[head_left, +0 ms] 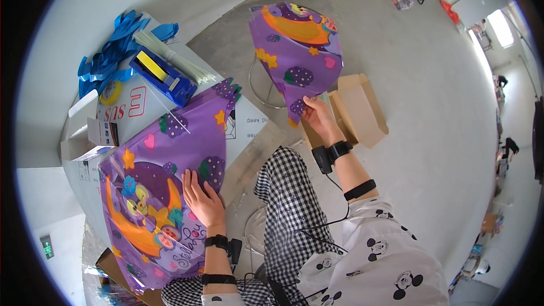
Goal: Assembling decorative kites by attaching structural rods and using tape.
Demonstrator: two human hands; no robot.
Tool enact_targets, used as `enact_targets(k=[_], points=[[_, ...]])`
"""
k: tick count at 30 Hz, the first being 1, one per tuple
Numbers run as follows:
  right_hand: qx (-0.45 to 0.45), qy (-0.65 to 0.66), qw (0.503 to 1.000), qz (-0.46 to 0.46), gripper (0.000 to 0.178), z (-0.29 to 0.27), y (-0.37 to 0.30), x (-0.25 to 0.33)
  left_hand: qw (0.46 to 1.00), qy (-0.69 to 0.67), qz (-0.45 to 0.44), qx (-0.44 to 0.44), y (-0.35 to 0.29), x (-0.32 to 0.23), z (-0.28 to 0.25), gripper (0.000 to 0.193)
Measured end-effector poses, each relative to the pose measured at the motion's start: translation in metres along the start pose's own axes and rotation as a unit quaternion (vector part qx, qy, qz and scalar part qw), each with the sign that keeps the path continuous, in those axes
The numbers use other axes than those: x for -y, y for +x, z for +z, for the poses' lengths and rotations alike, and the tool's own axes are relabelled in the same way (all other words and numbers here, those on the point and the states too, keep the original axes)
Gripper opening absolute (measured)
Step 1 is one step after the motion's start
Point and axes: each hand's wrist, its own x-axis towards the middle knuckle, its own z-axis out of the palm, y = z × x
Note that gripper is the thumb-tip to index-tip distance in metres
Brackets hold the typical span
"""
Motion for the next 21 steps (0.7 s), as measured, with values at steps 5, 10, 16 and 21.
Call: enact_targets(k=[5, 10, 16, 21], points=[[-0.014, -0.017, 1.000, -0.002, 0.012, 0.001, 0.002, 0.001, 1.000, -0.003, 0.002, -0.003, 0.000, 0.001, 0.000, 0.037], [-0.074, -0.056, 0.996, 0.002, 0.012, -0.001, 0.004, 0.002, 1.000, -0.002, 0.003, -0.004, 0.001, 0.001, -0.001, 0.037], [-0.105, -0.075, 0.992, 0.010, 0.010, -0.012, 0.013, 0.004, 1.000, -0.001, 0.007, -0.009, 0.001, 0.001, -0.001, 0.038], [-0.062, -0.097, 0.993, 0.023, 0.011, -0.011, 0.010, 0.012, 1.000, 0.001, 0.007, -0.008, 0.001, 0.000, -0.001, 0.037]])
